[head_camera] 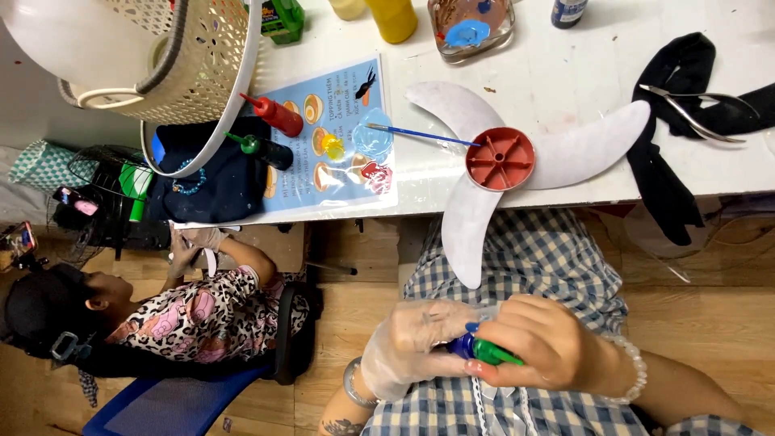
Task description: Painting blue stripes and decorative patterns on a plastic fan blade.
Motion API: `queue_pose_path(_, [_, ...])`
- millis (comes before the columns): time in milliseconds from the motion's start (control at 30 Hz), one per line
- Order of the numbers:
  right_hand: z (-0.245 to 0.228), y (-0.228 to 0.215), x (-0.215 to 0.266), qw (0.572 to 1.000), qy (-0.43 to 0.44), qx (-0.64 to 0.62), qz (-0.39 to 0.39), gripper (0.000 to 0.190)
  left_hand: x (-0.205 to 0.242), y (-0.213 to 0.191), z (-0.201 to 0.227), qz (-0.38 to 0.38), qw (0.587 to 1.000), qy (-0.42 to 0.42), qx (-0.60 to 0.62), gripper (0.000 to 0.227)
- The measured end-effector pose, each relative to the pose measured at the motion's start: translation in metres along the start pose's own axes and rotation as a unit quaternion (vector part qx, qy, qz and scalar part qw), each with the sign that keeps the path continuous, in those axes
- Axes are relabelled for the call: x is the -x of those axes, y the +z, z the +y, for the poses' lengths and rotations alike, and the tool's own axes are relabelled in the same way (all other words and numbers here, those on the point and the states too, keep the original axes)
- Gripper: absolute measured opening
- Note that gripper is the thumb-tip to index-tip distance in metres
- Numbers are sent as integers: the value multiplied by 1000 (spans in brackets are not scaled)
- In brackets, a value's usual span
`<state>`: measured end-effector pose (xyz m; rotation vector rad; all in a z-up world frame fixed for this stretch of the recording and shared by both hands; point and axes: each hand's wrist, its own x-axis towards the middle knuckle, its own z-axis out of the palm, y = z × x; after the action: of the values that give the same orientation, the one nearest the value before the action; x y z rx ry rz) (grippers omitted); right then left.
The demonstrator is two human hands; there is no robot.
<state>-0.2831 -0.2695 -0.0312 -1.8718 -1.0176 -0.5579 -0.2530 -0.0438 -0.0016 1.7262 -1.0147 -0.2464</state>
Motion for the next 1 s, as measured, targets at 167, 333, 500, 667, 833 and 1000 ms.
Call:
queue_pose_path(167, [6, -11, -3, 993, -52, -81, -74, 45, 6, -1, -29, -74, 987, -5, 141, 47])
queue_pose_path(333, [2, -38, -41, 967, -119, -107, -198, 41, 10, -1, -59, -205, 941, -83, 257, 53])
queue_pose_path(500, [-3, -45, -72, 943, -231, -20, -238, 28, 10, 7, -90, -290, 892, -18, 345, 55])
queue_pose_path(667, [4, -50, -66, 913, -285, -53, -287, 24, 10, 47, -124, -363, 767, -22, 528, 33])
queue_pose_path(833, [6, -55, -53, 922, -234, -78, -299, 22, 2, 33, -113, -339, 830, -3, 443, 57])
queue_pose_path(1000, [10, -56, -33, 974, -107, -14, -198, 69, 0, 27, -88, -196, 876, 33, 439, 45])
